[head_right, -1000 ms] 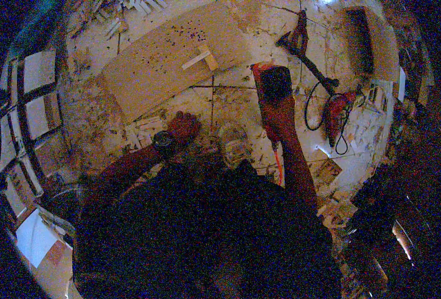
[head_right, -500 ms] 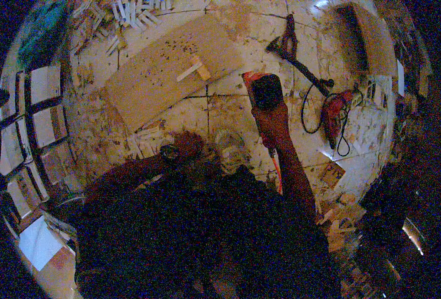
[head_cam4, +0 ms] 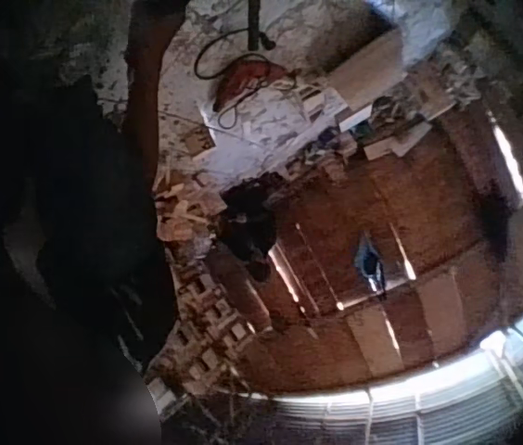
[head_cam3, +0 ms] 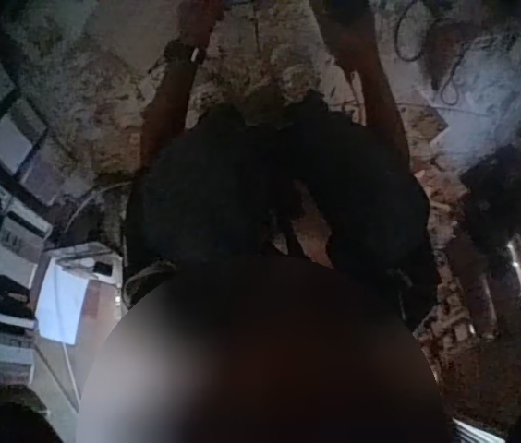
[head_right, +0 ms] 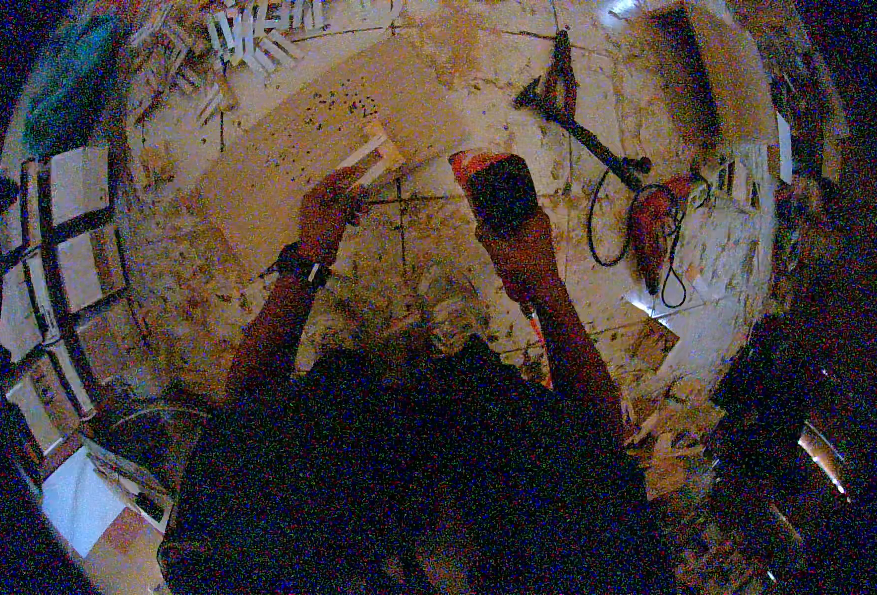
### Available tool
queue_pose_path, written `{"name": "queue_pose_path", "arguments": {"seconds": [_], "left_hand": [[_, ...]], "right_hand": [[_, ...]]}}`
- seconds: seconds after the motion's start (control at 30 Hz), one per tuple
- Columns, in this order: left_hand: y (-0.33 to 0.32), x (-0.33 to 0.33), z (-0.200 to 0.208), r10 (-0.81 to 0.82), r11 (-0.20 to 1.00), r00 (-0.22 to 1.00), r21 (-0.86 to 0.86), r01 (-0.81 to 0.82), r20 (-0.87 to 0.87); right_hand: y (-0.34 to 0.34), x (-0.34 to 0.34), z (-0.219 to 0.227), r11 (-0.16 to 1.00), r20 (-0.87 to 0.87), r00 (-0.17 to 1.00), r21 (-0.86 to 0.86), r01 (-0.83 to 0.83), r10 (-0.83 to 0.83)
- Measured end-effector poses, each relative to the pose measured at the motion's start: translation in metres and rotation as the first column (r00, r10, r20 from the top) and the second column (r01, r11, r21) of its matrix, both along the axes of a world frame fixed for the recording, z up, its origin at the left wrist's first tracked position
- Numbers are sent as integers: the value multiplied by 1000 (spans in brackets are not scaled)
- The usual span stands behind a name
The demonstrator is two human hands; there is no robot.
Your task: The person repeatedly picks up small wooden blocks from the floor and uses a red nail gun to fasten them together on a flat board. The person handles the blocks one at a time, aligns them, and fires the nail gun to join them, then places the assembled pieces aside.
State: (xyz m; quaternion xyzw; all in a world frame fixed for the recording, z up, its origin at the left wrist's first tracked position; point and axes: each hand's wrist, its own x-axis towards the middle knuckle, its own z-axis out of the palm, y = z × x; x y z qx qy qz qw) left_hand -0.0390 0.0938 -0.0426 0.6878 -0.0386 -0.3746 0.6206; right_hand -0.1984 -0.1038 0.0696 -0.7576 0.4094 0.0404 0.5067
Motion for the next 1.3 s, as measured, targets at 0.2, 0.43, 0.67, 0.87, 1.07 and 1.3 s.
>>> {"name": "queue_pose_path", "arguments": {"seconds": [0.2, 0.43, 0.67, 0.87, 1.07, 1.3], "left_hand": [[0, 5, -8, 174, 985, 984, -17, -174, -32], [-11, 17, -28, 68, 993, 994, -100, -59, 91], [-21, 36, -23, -54, 998, 998, 25, 53, 40], [-26, 41, -42, -71, 995, 946, 83, 48, 317], [-29, 39, -34, -57, 990, 969, 138, 24, 239], [-33, 46, -26, -239, 912, 864, 409, 42, 443]], "right_hand": [[14, 23, 2, 992, 156, 983, -96, -80, 94], [14, 37, 3, 983, 11, 983, -12, -181, 181], [20, 59, -7, 963, 9, 963, -13, -269, 269], [28, 74, 1, 950, 36, 950, -39, -310, 311], [30, 76, -2, 972, -31, 972, -40, -233, 232], [31, 75, -8, 974, 10, 974, -29, -224, 224]]}}
